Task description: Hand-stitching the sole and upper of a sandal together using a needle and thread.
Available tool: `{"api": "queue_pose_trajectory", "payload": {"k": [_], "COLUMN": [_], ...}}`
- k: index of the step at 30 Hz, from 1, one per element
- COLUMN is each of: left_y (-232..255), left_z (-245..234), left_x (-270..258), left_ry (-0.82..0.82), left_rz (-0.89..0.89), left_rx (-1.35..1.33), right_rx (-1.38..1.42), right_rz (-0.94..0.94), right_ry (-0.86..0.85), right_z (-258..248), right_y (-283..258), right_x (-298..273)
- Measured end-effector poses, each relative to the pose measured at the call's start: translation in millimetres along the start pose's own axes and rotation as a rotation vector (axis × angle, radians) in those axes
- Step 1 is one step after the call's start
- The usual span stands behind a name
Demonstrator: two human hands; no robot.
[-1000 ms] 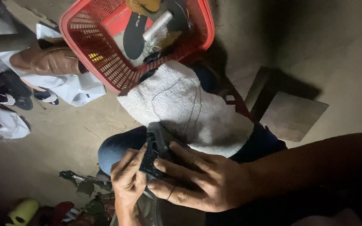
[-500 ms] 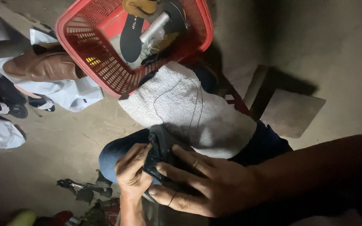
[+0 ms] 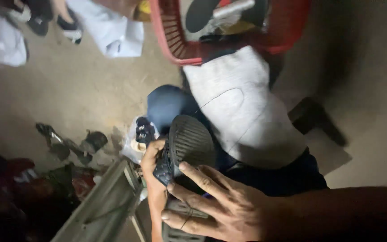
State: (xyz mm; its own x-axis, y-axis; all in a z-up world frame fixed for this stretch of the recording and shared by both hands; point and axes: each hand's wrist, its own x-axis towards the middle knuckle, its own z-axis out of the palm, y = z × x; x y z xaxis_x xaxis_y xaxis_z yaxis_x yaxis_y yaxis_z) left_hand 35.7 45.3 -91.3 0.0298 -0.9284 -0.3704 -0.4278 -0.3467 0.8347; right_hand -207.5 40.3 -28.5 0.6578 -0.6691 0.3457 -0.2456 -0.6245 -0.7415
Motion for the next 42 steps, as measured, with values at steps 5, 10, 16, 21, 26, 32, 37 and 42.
{"api": "queue_pose_trajectory", "payload": {"k": [5, 10, 16, 21, 26, 32, 37, 42], "left_y": [-13, -69, -87, -57, -11, 4, 41, 44], "left_z": [-2, -10, -11, -6, 5, 18, 29, 30], "left_x": [-5, 3, 3, -9, -1, -3, 21, 30], "left_ry": [0.046, 0.017, -0.135, -0.199, -0.130, -0.088, -0.090, -0.142], "left_rz": [-0.116, -0.061, 0.095, 0.056, 0.382, 0.227, 0.476, 0.514], "left_rx": [-0.352, -0.582, -0.575, -0.394, -0.156, -0.002, 0.142, 0.169], "right_rx": [0.361, -0.144, 0.314, 0.728, 0.389, -0.002, -0.542, -0.479], "right_rz": [0.102, 0.400, 0.429, 0.682, 0.927, 1.150, 0.751, 0.199], "right_ry": [0.193, 0.177, 0.048, -0.274, -0.360, -0.249, 0.194, 0.197], "right_z": [-31, -52, -33, -18, -6, -81, -96, -24], "right_y": [10, 46, 53, 64, 66, 102, 95, 88], "right_x": [-7, -24, 32, 44, 15, -71, -67, -25]}}
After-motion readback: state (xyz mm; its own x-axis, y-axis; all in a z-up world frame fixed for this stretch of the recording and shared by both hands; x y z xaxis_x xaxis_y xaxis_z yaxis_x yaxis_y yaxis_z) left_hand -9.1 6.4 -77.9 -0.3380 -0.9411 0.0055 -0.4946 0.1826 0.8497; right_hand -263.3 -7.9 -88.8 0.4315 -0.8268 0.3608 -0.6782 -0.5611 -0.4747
